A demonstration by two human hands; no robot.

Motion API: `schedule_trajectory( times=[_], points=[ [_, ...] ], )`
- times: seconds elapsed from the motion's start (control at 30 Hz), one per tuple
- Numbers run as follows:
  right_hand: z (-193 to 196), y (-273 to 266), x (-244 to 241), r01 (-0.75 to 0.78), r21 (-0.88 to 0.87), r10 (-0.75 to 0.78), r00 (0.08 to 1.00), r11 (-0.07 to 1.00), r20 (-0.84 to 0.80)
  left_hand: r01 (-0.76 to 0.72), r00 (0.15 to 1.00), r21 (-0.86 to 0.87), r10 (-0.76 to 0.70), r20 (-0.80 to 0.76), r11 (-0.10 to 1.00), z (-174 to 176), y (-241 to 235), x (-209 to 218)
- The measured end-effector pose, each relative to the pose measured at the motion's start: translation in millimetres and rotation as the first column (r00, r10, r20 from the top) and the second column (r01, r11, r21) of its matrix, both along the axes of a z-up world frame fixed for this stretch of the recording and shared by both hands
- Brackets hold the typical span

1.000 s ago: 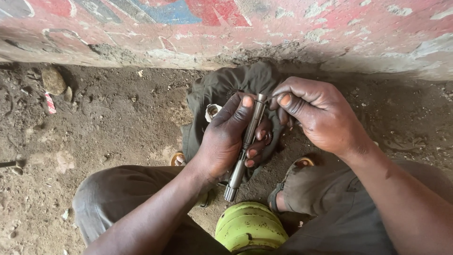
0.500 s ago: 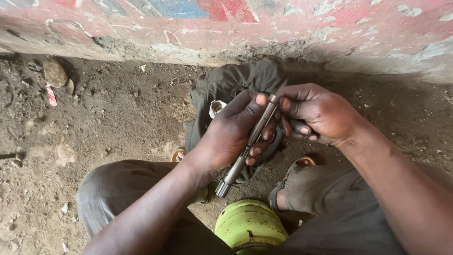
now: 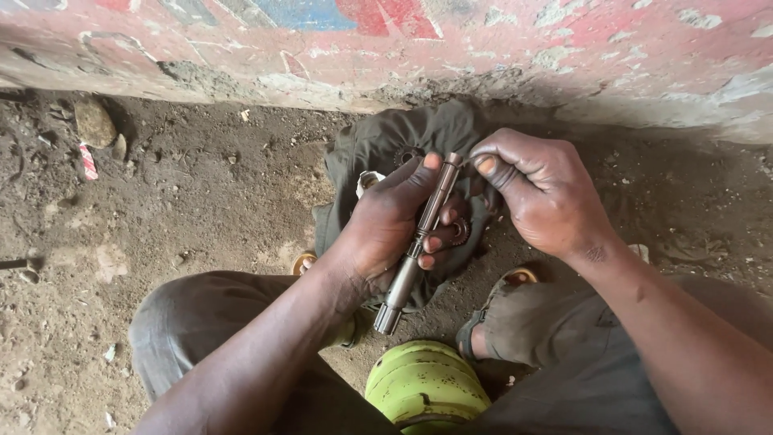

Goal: Reassembling a motorcycle gearbox shaft by sliding gears and spacers onto it in sequence.

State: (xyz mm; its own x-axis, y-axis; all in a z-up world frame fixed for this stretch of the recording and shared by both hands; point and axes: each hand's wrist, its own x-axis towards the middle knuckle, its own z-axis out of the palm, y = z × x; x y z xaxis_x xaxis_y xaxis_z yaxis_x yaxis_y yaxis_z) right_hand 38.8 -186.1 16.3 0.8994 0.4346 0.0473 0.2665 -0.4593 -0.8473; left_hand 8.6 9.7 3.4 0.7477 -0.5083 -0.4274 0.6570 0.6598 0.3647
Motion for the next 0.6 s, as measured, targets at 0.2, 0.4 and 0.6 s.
schedule_trajectory(
  times=[0.2, 0.4, 0.6],
  points=[
    [1.7, -3.2, 4.6, -0.035, 0.104, 0.050, 0.989, 0.994, -0.141, -0.011, 0.997, -0.003, 0.012, 0.079, 1.000, 7.0, -0.4, -2.3],
    [-8.0, -3.1, 5.6, -0.072, 0.175, 0.104, 0.978, 0.982, -0.179, -0.036, 0.986, 0.302, -0.016, 0.167, 0.953, 12.5, -0.3, -1.7],
    [-19.9, -8.1, 6.0, -0.101, 0.326, 0.184, 0.955, 0.940, -0.233, 0.082, 0.987, 0.078, -0.092, 0.130, 0.994, 30.4, 8.0, -1.2]
  ],
)
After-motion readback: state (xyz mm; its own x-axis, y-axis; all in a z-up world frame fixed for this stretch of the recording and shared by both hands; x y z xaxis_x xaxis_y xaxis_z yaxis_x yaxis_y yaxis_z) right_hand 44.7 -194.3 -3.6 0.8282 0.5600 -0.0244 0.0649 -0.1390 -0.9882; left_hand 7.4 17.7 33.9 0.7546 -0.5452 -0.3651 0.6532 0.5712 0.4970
